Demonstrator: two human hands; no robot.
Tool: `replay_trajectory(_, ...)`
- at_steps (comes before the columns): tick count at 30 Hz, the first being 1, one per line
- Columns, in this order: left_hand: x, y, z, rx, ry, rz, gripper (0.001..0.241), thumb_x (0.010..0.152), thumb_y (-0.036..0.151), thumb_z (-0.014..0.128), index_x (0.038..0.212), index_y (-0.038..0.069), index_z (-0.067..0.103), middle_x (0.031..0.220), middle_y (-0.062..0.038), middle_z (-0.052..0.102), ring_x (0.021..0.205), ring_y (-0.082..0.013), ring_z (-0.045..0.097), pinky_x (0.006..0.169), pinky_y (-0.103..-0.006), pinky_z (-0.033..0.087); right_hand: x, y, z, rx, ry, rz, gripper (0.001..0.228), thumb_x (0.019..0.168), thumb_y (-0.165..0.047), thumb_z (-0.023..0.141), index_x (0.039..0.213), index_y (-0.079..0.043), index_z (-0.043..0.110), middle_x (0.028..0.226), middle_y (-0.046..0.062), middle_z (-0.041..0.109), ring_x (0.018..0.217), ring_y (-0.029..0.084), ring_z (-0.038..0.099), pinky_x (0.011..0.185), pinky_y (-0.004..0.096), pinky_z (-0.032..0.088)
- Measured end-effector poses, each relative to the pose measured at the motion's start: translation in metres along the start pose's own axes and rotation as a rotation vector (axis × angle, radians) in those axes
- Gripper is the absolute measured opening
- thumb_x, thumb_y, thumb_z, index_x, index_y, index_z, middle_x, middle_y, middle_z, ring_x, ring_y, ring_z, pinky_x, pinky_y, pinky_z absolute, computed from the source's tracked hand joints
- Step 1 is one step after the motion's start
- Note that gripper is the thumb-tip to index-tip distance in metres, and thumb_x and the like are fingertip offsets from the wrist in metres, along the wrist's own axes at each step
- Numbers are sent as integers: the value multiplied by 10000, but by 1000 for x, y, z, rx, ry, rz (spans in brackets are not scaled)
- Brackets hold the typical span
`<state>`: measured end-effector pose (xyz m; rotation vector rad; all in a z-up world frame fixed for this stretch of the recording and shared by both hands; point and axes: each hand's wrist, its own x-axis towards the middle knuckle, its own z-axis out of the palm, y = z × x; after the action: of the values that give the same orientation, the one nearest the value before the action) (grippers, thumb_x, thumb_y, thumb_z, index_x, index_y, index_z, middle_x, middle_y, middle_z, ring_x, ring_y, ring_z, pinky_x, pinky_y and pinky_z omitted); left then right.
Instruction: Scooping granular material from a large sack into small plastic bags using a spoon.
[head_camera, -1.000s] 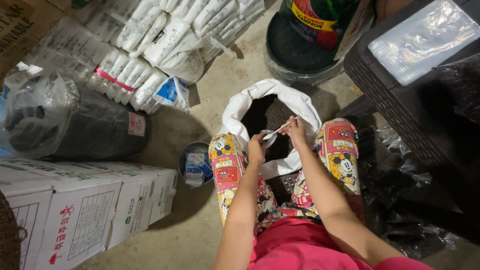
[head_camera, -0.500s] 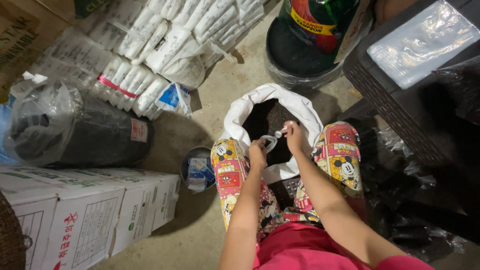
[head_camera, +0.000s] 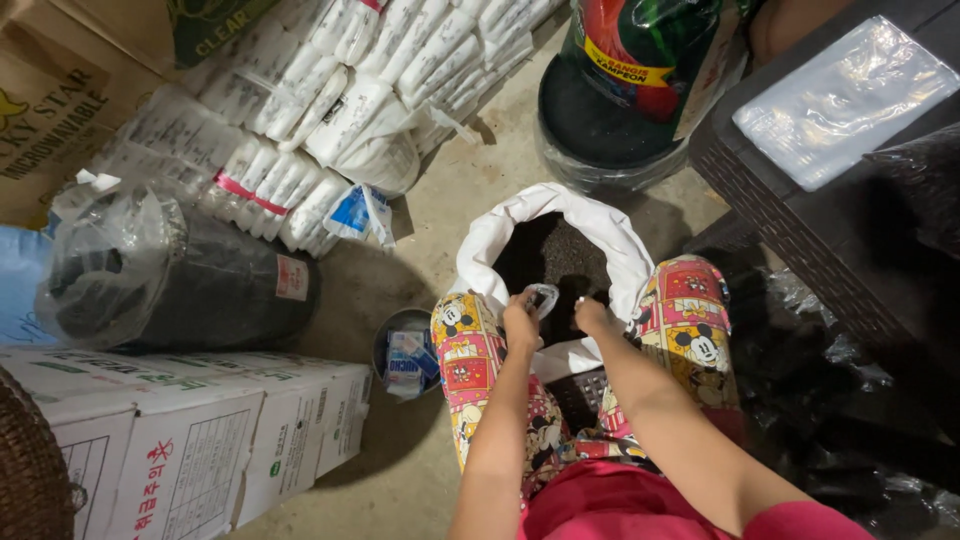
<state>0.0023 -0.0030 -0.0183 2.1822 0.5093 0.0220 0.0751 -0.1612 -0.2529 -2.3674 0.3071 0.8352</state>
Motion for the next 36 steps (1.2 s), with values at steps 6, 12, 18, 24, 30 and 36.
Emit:
replay_trajectory(6,-2,2,0,-11,8,-15,397,891,3,638,1239,180,716,1106,-98,673,1077,-352,687,936,-407,582,-19,-6,-20,-336,-193,-173,346,985,-293,569,904,-37,787,761,122,789,910,322,774,862,425,615)
replay_trajectory(12,-1,10,-9,-54,42,-61,392,882,1,630,1236,155,701,1131,-132,679,1101,-375,680,969,-424,574,-19,-15,-29,590,-179,93,349,1079,-183,390,1123,93,599,933,320,733,686,348,758,553,338,638)
replay_trajectory(18,1,14,-10,-1,187,-73,430,860,7,643,1257,160,706,1102,-159,679,1083,-392,681,971,-456,564,-33,-38,-70,506,7,-50,325,1014,-283,422,1007,-99,689,682,123,763,491,162,715,434,224,529)
replay_trajectory(24,0,5,-1,44,187,-55,418,884,49,641,1257,230,697,1099,-75,680,1093,-325,687,977,-420,561,-76,-72,-115,922,121,-293,296,1048,-107,393,985,66,625,767,242,727,399,202,622,378,271,510)
replay_trajectory(30,-4,7,6,6,43,41,399,878,-3,659,1244,150,704,1135,-91,689,1131,-324,675,989,-389,553,-112,-98,-152,1109,116,-349,236,1077,-160,405,1049,35,535,800,266,720,413,193,623,376,248,470)
replay_trajectory(36,-3,3,12,-106,-41,28,491,858,-60,687,1311,128,667,1199,-105,658,1136,-336,670,998,-404,560,-101,-92,-134,1237,21,-377,320,1130,-250,416,1104,67,455,860,345,679,539,303,707,460,303,570)
